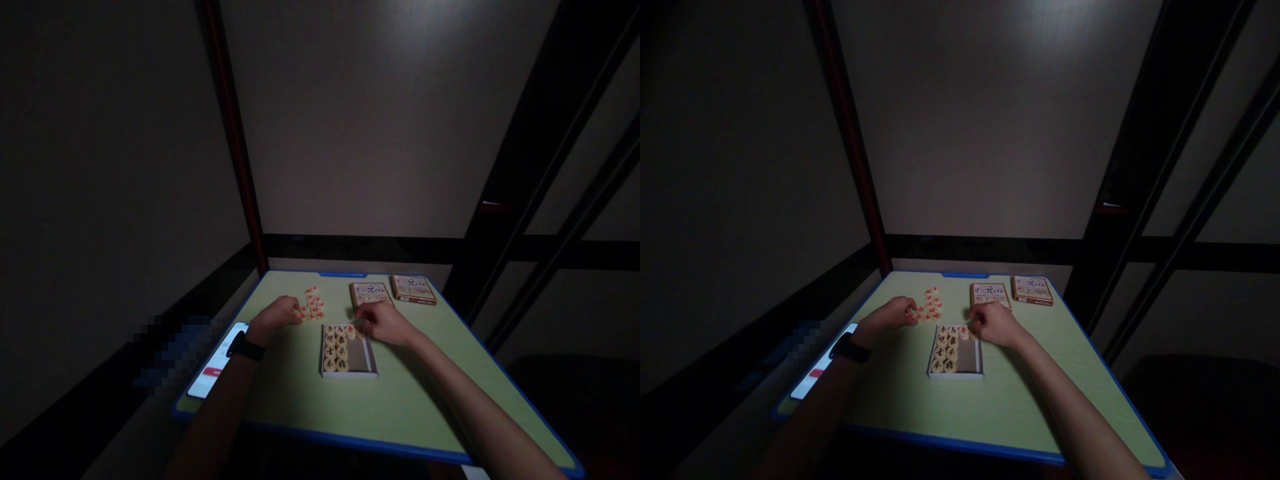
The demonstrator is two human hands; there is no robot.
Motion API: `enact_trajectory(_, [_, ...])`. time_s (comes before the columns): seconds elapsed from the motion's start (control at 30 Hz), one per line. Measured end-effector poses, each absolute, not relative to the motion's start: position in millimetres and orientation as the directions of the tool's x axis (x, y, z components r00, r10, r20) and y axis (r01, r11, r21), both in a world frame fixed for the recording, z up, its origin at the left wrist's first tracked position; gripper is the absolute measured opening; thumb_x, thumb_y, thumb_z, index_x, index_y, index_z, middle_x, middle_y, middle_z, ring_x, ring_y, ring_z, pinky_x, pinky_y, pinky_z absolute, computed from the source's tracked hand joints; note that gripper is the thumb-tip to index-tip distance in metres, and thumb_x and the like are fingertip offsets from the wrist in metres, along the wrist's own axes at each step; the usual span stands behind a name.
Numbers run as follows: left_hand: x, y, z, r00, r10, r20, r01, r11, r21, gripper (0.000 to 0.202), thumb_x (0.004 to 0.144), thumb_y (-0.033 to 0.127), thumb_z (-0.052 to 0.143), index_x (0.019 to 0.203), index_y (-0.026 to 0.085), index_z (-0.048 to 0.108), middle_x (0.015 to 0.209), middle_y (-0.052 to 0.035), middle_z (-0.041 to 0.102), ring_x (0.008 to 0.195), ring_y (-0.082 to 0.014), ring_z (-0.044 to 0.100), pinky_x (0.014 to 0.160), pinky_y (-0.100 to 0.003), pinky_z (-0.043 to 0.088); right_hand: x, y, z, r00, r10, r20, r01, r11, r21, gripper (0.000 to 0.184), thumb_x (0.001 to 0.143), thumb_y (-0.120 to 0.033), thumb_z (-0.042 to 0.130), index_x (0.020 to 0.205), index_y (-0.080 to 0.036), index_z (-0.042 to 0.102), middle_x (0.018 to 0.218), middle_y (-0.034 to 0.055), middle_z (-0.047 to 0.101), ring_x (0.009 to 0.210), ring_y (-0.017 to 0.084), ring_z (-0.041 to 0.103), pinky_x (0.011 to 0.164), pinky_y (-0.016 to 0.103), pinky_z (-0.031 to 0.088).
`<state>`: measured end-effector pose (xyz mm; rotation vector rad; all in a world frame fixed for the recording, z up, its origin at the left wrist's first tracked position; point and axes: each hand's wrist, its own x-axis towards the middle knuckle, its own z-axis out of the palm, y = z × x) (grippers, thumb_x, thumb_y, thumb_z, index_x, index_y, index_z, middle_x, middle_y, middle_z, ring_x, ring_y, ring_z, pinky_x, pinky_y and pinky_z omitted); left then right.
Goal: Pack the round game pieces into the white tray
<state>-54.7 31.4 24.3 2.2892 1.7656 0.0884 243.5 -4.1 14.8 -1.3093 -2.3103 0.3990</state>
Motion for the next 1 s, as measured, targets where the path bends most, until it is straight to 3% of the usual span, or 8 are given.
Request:
enact_trajectory(0.27, [-52,32,19,0.367,0.928,-0.065,0.902,-0.338,0.267,0.026,0.067,0.015,0.067,0.093,0.017,0.074,0.100,-0.0071,0.073,0.094,-0.0219,0.066,0.080,-0.026,0.048,240,-10,21,-0.440,0.861,0.256,0.751,0.509,-0.421,0.027,0.068,-0.011,0.055,0.087,-0.018,0.074,0.070,0.0014,0.070,0.065,0.016,0.061,0.061,0.024,0.038])
enact_trajectory(0.47, [-54,35,23,0.402,0.913,-0.068,0.877,-0.363,0.314,0.029,0.063,0.009,0.063,0.089,0.016,0.073,0.090,-0.0036,0.074,0.083,-0.0185,0.068,0.071,-0.022,0.048,240,-7,19,-0.399,0.864,0.306,0.760,0.499,-0.417,0.026,0.076,-0.011,0.051,0.087,-0.018,0.073,0.072,0.0029,0.072,0.065,0.016,0.062,0.063,0.024,0.040])
enact_trajectory(0.57, [-59,46,29,0.360,0.926,-0.110,0.870,-0.291,0.397,0.032,0.061,0.008,0.067,0.092,0.016,0.072,0.091,-0.0036,0.073,0.075,-0.0169,0.068,0.066,-0.022,0.049,240,-6,18,-0.375,0.866,0.331,0.779,0.488,-0.393,0.026,0.079,-0.012,0.050,0.090,-0.017,0.074,0.080,0.0051,0.074,0.074,0.018,0.066,0.069,0.025,0.043])
enact_trajectory(0.67, [-59,62,37,0.285,0.938,-0.195,0.854,-0.156,0.497,0.034,0.067,0.009,0.064,0.100,0.013,0.069,0.083,-0.0035,0.072,0.060,-0.0144,0.066,0.057,-0.022,0.049,239,-7,18,-0.378,0.867,0.324,0.792,0.484,-0.372,0.026,0.080,-0.012,0.050,0.090,-0.018,0.074,0.083,0.0055,0.075,0.078,0.018,0.067,0.074,0.025,0.044])
enact_trajectory(0.73, [-53,72,42,0.265,0.954,-0.137,0.873,-0.177,0.455,0.033,0.072,0.008,0.059,0.103,0.013,0.069,0.078,-0.0033,0.071,0.059,-0.0137,0.065,0.058,-0.022,0.048,238,-8,18,-0.380,0.870,0.312,0.799,0.479,-0.363,0.026,0.080,-0.013,0.050,0.090,-0.018,0.074,0.083,0.0056,0.075,0.079,0.018,0.067,0.075,0.025,0.044])
enact_trajectory(0.83, [-38,84,45,0.340,0.940,0.015,0.904,-0.331,0.271,0.028,0.075,0.009,0.059,0.099,0.018,0.072,0.085,-0.0041,0.073,0.075,-0.0150,0.066,0.068,-0.021,0.048,238,-8,18,-0.382,0.874,0.300,0.809,0.473,-0.349,0.027,0.079,-0.013,0.051,0.091,-0.018,0.074,0.085,0.0062,0.076,0.080,0.019,0.067,0.076,0.026,0.044])
enact_trajectory(0.9, [-28,89,44,0.401,0.916,0.011,0.895,-0.395,0.206,0.024,0.074,0.010,0.063,0.092,0.020,0.074,0.089,-0.0032,0.074,0.083,-0.0157,0.066,0.072,-0.021,0.047,238,-8,18,-0.385,0.877,0.287,0.816,0.468,-0.339,0.027,0.080,-0.013,0.050,0.091,-0.018,0.074,0.084,0.0064,0.076,0.079,0.019,0.067,0.074,0.026,0.044])
enact_trajectory(1.0, [-20,95,38,0.425,0.904,-0.051,0.894,-0.411,0.177,0.023,0.068,0.005,0.065,0.082,0.020,0.074,0.084,-0.0022,0.074,0.080,-0.0165,0.066,0.069,-0.021,0.045,237,-10,18,-0.390,0.876,0.285,0.821,0.471,-0.323,0.027,0.080,-0.014,0.050,0.092,-0.018,0.074,0.088,0.0074,0.076,0.081,0.020,0.068,0.074,0.027,0.044])
